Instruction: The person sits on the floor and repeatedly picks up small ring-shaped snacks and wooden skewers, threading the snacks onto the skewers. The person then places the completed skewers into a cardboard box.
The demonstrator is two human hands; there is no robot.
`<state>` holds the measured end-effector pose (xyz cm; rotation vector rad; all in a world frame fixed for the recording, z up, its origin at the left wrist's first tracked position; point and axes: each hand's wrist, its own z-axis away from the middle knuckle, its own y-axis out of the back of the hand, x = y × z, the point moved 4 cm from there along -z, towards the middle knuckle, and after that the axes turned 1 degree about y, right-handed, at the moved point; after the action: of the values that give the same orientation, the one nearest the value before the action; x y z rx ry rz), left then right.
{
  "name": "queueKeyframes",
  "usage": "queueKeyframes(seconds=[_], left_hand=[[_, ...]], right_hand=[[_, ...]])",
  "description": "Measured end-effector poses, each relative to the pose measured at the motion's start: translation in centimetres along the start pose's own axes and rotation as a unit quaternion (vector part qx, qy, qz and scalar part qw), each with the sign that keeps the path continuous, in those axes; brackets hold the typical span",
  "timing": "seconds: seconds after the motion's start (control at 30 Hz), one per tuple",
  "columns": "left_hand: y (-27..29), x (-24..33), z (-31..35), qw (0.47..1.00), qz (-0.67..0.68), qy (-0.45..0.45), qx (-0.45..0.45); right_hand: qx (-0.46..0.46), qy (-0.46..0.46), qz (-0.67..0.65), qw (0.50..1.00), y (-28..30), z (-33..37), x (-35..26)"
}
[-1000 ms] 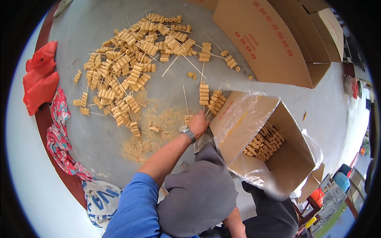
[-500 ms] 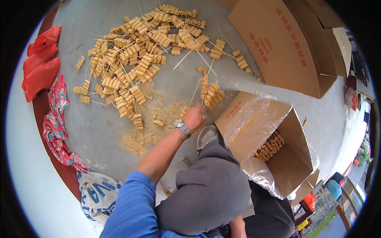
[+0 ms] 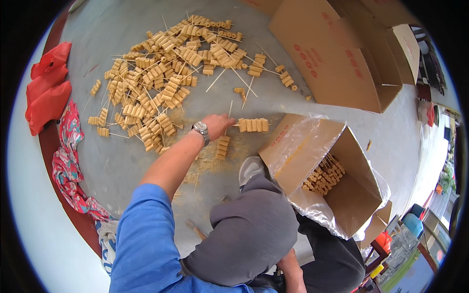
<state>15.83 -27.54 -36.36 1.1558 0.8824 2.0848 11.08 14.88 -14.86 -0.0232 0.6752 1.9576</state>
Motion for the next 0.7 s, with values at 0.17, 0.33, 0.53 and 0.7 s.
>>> queueKeyframes(seconds=[0.17,0.33,0.53,0.7], left_hand=[[-1.4,-1.1,1.6,0.999,0.005,0.047,0.025],[-0.7,-3.6,9.7,0.991,0.019,0.102,0.085],[9.6,3.0,17.3,0.867,0.433,0.243,0.029],[19.7,12.3,20.5,0.805,0.578,0.131,0.033]], right_hand=[[-0.023,-0.013,0.012,1.0,0.6,-0.1,-0.8],[0.021,-0.001,0.001,1.0,1.3,0.1,-1.8],[0.17,0.069,-0.203,0.962,8.5,2.1,-7.0],[0.261,0.176,-0.379,0.87,16.4,7.1,-14.0]])
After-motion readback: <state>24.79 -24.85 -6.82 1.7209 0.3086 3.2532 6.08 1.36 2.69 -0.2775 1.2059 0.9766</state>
